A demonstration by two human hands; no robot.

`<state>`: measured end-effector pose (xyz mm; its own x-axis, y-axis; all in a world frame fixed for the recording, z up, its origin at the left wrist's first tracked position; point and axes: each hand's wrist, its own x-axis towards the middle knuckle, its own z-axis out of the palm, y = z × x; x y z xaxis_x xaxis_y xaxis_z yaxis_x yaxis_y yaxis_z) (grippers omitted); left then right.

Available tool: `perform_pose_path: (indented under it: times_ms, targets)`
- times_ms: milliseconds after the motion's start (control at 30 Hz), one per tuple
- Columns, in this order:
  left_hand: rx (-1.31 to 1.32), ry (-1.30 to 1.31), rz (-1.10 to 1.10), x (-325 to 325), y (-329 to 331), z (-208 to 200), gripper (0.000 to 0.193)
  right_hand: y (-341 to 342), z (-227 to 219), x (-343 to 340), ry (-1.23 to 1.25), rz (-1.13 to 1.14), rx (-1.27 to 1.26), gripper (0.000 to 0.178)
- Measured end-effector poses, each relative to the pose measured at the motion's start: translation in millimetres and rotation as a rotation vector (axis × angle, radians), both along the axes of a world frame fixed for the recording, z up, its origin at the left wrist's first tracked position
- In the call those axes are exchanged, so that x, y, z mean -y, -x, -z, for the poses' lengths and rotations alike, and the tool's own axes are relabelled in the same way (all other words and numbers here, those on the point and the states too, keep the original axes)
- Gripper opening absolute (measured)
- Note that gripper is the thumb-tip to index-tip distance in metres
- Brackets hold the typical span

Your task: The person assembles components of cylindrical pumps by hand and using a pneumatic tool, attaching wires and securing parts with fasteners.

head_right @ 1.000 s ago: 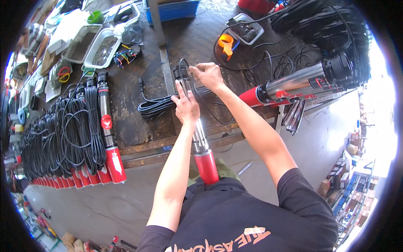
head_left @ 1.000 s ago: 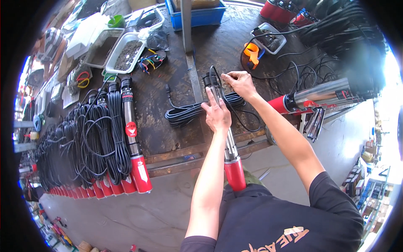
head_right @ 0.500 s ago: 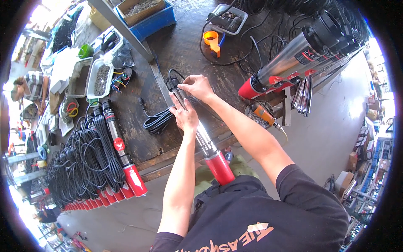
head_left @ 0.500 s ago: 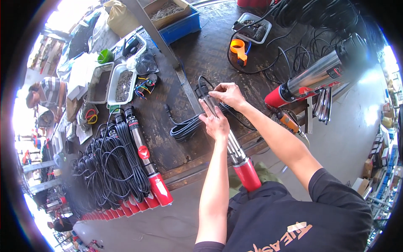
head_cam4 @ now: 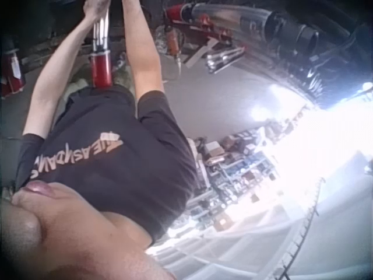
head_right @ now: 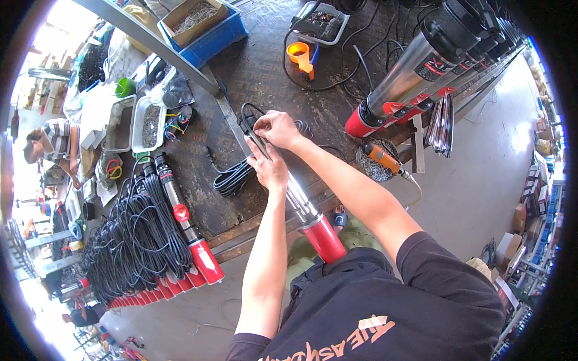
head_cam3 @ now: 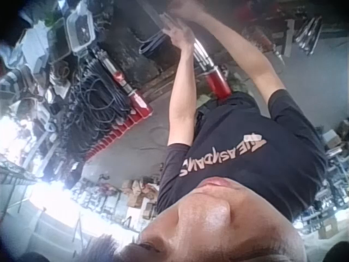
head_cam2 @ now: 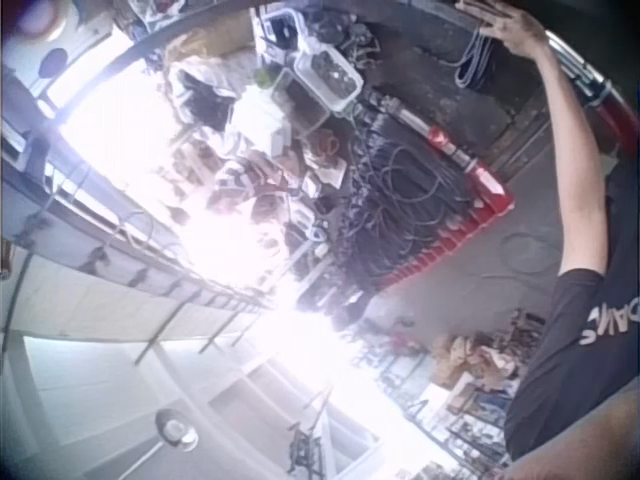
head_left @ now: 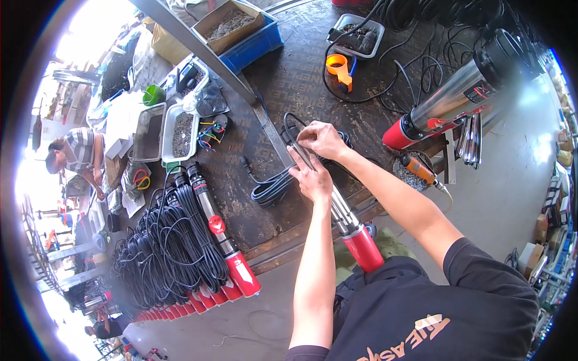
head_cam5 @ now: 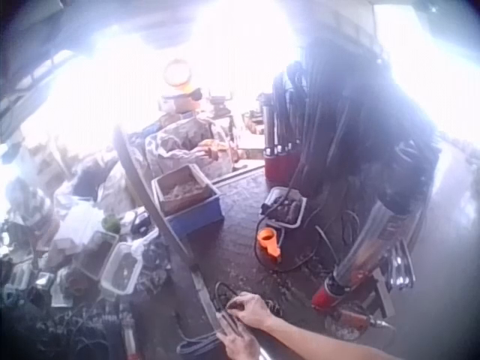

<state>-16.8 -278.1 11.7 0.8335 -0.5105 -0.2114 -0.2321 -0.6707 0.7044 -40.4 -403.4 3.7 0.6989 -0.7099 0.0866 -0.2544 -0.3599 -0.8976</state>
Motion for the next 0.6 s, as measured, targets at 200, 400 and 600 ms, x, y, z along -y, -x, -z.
perform_pose_path:
  times_ms: [200, 400, 600]
  targets:
    - [0.029, -0.014, 0.018, 5.3, 4.9, -0.6, 0.071, 4.4, 17.1, -11.2, -0.211, 0.386, -0.119, 0.054]
    - [0.139, 0.019, -0.015, -4.0, 1.5, 13.4, 0.067, 97.7, -19.5, -59.4, -1.058, 0.639, 0.404, 0.025]
    - [0.150, 0.066, 0.030, 0.2, 4.9, 10.5, 0.067, 259.9, 29.4, -42.5, -1.566, 1.286, 0.922, 0.040]
